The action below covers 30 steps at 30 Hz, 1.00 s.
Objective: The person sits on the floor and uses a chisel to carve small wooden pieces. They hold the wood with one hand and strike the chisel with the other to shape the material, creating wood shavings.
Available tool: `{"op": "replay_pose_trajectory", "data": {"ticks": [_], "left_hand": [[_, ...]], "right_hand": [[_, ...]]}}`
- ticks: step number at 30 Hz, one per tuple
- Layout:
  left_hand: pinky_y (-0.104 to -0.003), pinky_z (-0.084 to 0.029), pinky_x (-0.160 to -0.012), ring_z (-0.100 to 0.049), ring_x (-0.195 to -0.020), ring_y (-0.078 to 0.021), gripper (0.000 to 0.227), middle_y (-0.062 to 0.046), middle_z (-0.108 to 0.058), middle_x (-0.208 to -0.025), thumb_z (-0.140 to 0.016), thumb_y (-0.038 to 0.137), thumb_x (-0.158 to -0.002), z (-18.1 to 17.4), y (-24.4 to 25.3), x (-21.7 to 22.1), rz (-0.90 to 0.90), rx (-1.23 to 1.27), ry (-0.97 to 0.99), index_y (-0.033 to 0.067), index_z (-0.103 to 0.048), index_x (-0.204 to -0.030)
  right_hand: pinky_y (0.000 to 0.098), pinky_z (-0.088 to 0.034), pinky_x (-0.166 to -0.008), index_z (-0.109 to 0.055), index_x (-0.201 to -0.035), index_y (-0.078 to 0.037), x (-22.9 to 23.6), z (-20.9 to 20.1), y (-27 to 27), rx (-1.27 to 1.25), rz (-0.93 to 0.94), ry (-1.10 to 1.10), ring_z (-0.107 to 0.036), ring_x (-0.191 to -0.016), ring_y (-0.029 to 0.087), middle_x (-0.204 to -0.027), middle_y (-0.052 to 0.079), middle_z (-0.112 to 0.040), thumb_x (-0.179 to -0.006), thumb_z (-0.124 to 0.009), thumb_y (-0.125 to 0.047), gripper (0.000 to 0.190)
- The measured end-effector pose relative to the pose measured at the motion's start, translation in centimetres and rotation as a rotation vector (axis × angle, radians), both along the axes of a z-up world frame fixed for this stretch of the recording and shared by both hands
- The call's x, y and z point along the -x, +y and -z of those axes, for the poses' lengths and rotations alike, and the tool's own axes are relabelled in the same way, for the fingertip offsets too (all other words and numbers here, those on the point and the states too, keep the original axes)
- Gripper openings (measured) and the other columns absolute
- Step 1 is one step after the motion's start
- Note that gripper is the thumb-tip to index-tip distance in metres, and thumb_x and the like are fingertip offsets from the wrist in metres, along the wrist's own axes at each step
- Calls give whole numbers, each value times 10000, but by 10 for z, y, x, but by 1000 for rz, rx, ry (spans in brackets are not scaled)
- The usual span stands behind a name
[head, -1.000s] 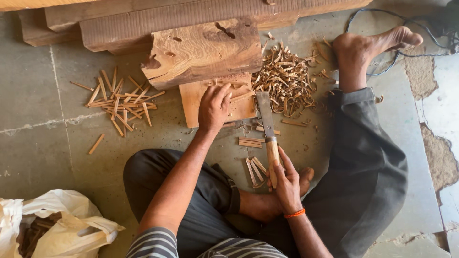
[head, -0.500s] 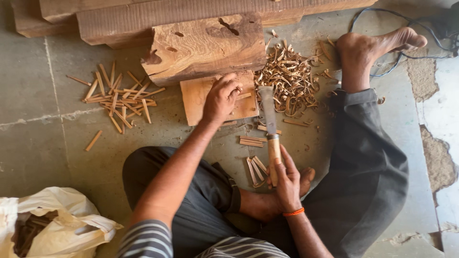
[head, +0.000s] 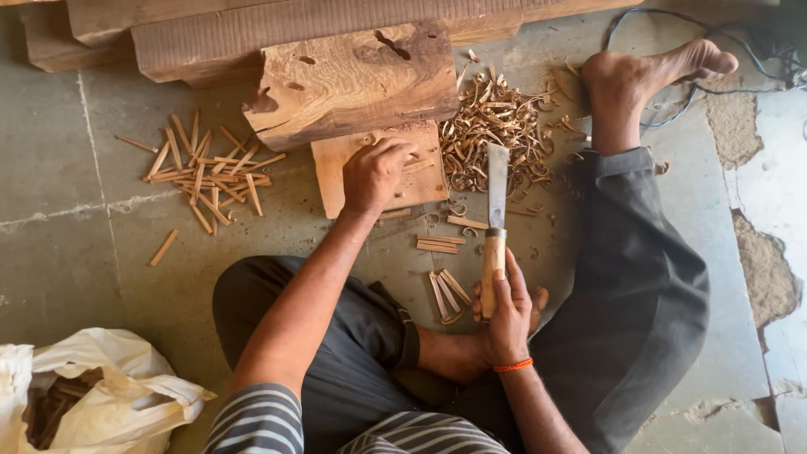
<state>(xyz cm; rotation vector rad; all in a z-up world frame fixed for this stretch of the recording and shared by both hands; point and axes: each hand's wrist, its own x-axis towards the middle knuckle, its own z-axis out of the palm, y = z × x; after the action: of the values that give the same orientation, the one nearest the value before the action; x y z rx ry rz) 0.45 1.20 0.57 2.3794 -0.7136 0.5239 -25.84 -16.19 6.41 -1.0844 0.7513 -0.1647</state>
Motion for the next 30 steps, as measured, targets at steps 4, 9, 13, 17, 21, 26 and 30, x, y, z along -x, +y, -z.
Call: {"op": "replay_pose_trajectory", "data": {"ticks": [4,9,13,17,21,26,30], "left_hand": [[-316,-625,-845,-713,-977,-171,228,-27,-750,-1194,-645,5,-972,9,-10,-19,101,-72,56,150,-791,-1070],[-354,-607,-975,-682,-1199,-302,273,-218,-672,-1320,-690,48,-880,20,0,-10,166,-118,73,-21,-733,-1141],[-397,-587,-917,-663,-1162,-347,533,-253,-599,-1370,-861,318,-848,29,2,7,168,-45,79,-61,-679,-1176],[-344,-614,-925,-688,-1158,-273,406,-197,-612,-1418,-859,260,-876,36,-13,10,58,56,163,-6,-687,-1130],[-297,-623,-947,-704,-1171,-217,237,-167,-643,-1438,-799,142,-942,43,-8,10,62,191,227,56,-736,-1154],[-353,-534,-1070,-675,-1199,-240,230,-108,-705,-1317,-860,175,-850,39,7,10,36,144,73,124,-764,-1053],[-377,-506,-1104,-676,-1195,-233,279,-57,-727,-1232,-866,158,-855,38,6,9,9,155,125,106,-770,-1113]], "right_hand": [[232,-440,-484,-425,-1575,-120,0,2,2,64,-89,-11,-526,-577,100,-795,64,-617,-1046,-507,-221,544],[229,-444,-488,-418,-1580,-122,1,8,3,70,-94,6,-519,-570,94,-769,57,-598,-1051,-517,-235,550],[225,-457,-497,-410,-1576,-116,1,6,5,84,-123,7,-528,-585,82,-772,48,-607,-1047,-514,-229,551],[219,-426,-475,-387,-1584,-110,1,-2,8,163,-234,-30,-523,-554,80,-760,38,-611,-1037,-518,-205,570],[207,-418,-488,-389,-1591,-95,2,-3,11,226,-272,-42,-514,-566,61,-784,9,-616,-1036,-537,-181,581],[208,-413,-476,-392,-1593,-102,-5,-1,15,240,-327,-5,-497,-548,53,-742,5,-604,-1031,-557,-185,592],[211,-409,-473,-428,-1577,-106,-13,0,25,200,-341,50,-492,-545,54,-738,9,-604,-1016,-582,-187,588]]}}
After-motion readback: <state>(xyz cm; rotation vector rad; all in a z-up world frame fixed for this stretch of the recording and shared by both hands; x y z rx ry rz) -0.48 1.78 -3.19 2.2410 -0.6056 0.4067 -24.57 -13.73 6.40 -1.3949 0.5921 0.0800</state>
